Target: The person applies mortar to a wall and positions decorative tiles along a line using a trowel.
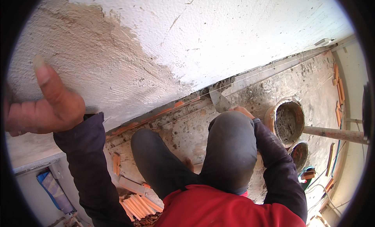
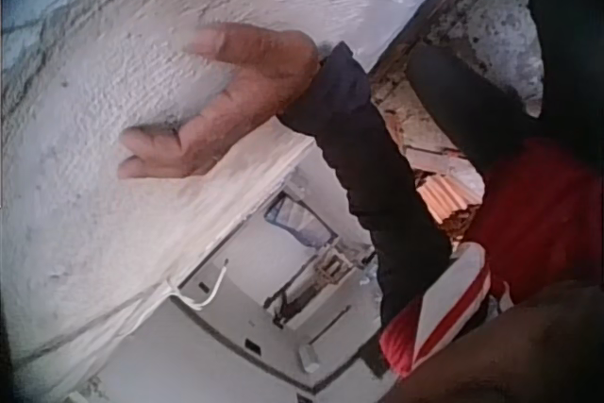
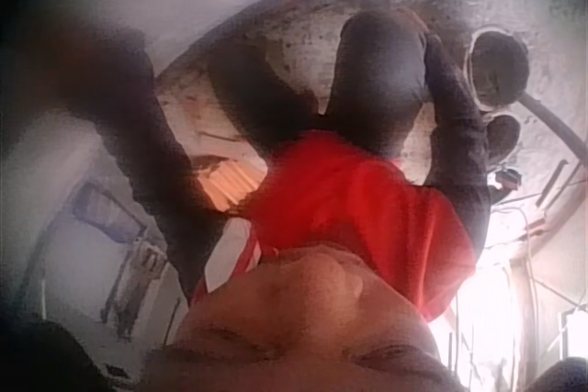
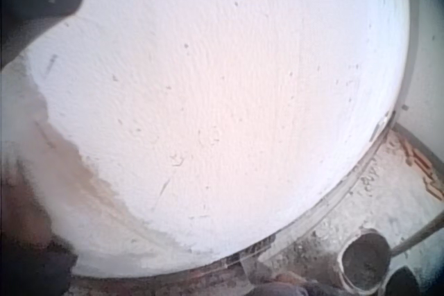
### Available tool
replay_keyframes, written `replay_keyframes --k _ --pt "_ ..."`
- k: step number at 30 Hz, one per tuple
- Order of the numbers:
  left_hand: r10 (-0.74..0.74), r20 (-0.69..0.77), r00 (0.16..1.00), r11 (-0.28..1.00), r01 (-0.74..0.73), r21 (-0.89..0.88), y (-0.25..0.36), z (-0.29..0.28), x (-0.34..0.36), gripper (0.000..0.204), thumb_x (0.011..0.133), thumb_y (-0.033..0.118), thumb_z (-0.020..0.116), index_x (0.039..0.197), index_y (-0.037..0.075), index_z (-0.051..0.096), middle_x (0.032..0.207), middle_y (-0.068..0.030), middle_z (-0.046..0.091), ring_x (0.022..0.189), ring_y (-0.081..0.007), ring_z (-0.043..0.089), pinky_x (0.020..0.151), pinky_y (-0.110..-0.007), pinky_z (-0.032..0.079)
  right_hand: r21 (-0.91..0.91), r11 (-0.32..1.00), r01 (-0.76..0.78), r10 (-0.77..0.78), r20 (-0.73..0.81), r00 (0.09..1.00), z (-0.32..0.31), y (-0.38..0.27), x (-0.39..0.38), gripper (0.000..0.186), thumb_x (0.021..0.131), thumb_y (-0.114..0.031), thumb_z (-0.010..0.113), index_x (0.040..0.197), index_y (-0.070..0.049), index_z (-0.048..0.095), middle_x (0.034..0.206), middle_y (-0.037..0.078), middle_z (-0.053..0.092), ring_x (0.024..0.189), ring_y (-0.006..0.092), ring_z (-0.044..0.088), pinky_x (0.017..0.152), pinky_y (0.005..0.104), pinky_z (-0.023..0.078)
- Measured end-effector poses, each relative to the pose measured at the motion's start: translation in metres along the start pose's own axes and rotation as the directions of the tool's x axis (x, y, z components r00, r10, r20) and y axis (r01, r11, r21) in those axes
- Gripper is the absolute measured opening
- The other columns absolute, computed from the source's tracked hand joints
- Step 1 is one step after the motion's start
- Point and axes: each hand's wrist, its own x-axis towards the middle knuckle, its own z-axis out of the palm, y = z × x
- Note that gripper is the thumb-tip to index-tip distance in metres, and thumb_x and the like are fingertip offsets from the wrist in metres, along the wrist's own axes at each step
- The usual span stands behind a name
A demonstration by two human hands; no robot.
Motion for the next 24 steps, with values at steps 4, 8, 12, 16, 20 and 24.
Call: replay_keyframes --k 4,8,12,16,20,24 --pt "0.008 -0.004 1.0 1.0 -0.008 0.001 0.001 0.002 0.001 0.058 0.094 0.012 0.06 0.138 -0.008 0.027 0.123 -0.0252 0.048 0.106 -0.0249 0.058 0.096 -0.034 0.046 0.095 0.995 0.015 -0.007 -0.08 0.997 0.006 0.016 0.0 0.044 0.098 -0.041 0.05 0.099 -0.002 0.069 0.095 0.029 0.066 0.097 0.0446 0.063 0.081 0.0492 0.048" --pt "0.027 0.015 1.0 0.999 -0.027 0.021 -0.001 -0.005 0.004 0.058 0.094 0.012 0.06 0.137 -0.008 0.027 0.122 -0.0258 0.048 0.105 -0.0254 0.058 0.095 -0.034 0.047 0.341 0.938 -0.057 0.094 -0.094 0.991 -0.004 -0.001 -0.017 0.044 0.098 -0.037 0.048 0.093 0.003 0.066 0.091 0.029 0.065 0.095 0.0444 0.063 0.08 0.0499 0.048" --pt "-0.005 0.031 1.0 1.0 0.005 0.008 -0.001 -0.003 0.003 0.058 0.094 0.011 0.06 0.138 -0.007 0.026 0.123 -0.0265 0.047 0.107 -0.0254 0.057 0.095 -0.035 0.046 -0.02 0.999 0.025 -0.029 -0.213 0.977 -0.016 0.012 -0.023 0.047 0.099 -0.035 0.044 0.084 0.005 0.063 0.086 0.028 0.065 0.091 0.0443 0.063 0.076 0.0493 0.047" --pt "-0.008 0.024 1.0 0.999 0.007 0.031 0.0 -0.003 0.002 0.059 0.094 0.01 0.06 0.139 -0.007 0.026 0.124 -0.0263 0.046 0.107 -0.0251 0.057 0.095 -0.035 0.047 0.206 0.978 -0.044 0.081 -0.171 0.982 -0.023 0.009 -0.018 0.049 0.101 -0.033 0.039 0.079 0.005 0.062 0.083 0.029 0.064 0.088 0.0449 0.063 0.076 0.048 0.047" --pt "0.017 -0.001 1.0 0.999 -0.017 0.041 0.005 0.002 0.006 0.058 0.094 0.009 0.059 0.138 -0.009 0.025 0.124 -0.0255 0.047 0.105 -0.0244 0.058 0.094 -0.033 0.047 0.216 0.973 -0.078 0.126 -0.22 0.967 -0.01 0.031 -0.017 0.052 0.102 -0.033 0.035 0.079 0.005 0.063 0.086 0.03 0.065 0.091 0.0466 0.062 0.081 0.0486 0.046" --pt "0.02 0.008 1.0 0.999 -0.02 0.029 0.003 0.002 0.004 0.059 0.094 0.008 0.059 0.139 -0.009 0.025 0.124 -0.0255 0.047 0.105 -0.0245 0.058 0.094 -0.034 0.047 0.199 0.952 -0.232 0.282 -0.279 0.918 -0.011 0.01 -0.025 0.052 0.101 -0.034 0.036 0.087 0.007 0.064 0.092 0.033 0.064 0.098 0.0483 0.061 0.087 0.0514 0.045"
